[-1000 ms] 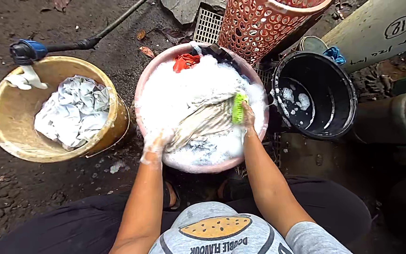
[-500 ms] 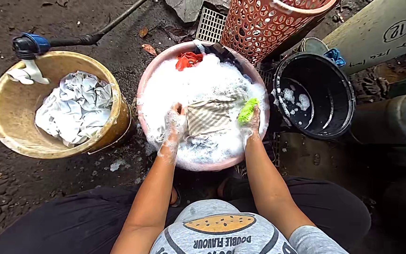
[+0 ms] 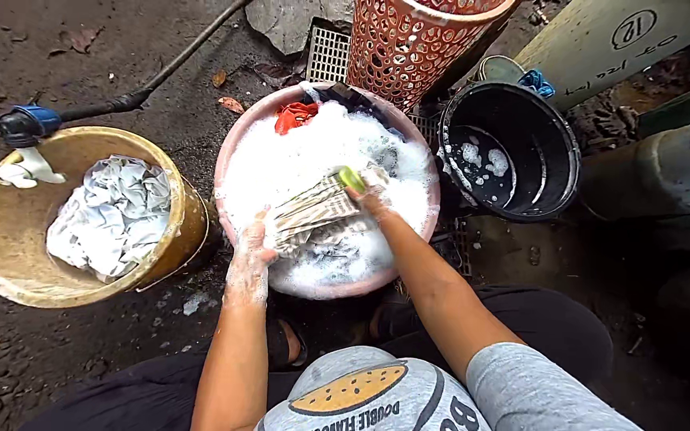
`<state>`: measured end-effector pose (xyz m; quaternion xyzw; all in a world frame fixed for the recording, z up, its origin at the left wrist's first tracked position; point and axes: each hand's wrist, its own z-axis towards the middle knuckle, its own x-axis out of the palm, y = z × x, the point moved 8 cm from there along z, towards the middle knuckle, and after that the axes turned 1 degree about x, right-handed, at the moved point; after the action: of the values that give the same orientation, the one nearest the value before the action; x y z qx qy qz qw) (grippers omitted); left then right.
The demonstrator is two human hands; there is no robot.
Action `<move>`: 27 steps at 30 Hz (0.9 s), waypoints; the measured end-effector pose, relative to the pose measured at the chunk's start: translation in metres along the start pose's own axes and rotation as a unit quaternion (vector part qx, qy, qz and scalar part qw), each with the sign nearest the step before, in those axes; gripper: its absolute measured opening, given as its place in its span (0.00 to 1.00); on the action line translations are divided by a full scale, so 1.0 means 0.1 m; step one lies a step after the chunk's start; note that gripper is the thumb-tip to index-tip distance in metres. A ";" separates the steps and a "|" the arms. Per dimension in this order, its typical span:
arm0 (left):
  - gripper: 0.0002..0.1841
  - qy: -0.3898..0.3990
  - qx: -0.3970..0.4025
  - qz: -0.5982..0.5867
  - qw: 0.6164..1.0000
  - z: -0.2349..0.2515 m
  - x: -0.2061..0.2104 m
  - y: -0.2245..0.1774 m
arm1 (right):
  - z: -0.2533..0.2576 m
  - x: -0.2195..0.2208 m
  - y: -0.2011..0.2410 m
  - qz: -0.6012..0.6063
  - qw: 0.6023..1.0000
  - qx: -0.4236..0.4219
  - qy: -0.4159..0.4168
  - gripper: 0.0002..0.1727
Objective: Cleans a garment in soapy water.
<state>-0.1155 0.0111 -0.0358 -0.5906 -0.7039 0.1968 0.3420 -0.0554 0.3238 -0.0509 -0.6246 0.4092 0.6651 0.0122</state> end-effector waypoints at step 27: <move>0.24 0.034 -0.008 0.030 0.999 -0.02 0.05 0.02 | -0.36 0.34 0.56 0.009 0.990 -0.138 -0.014 0.38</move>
<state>-0.1130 0.0161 -0.0338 -0.6203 -0.6755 0.1808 0.3553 -0.0630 0.2501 -0.0459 -0.6070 0.3190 0.7241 -0.0746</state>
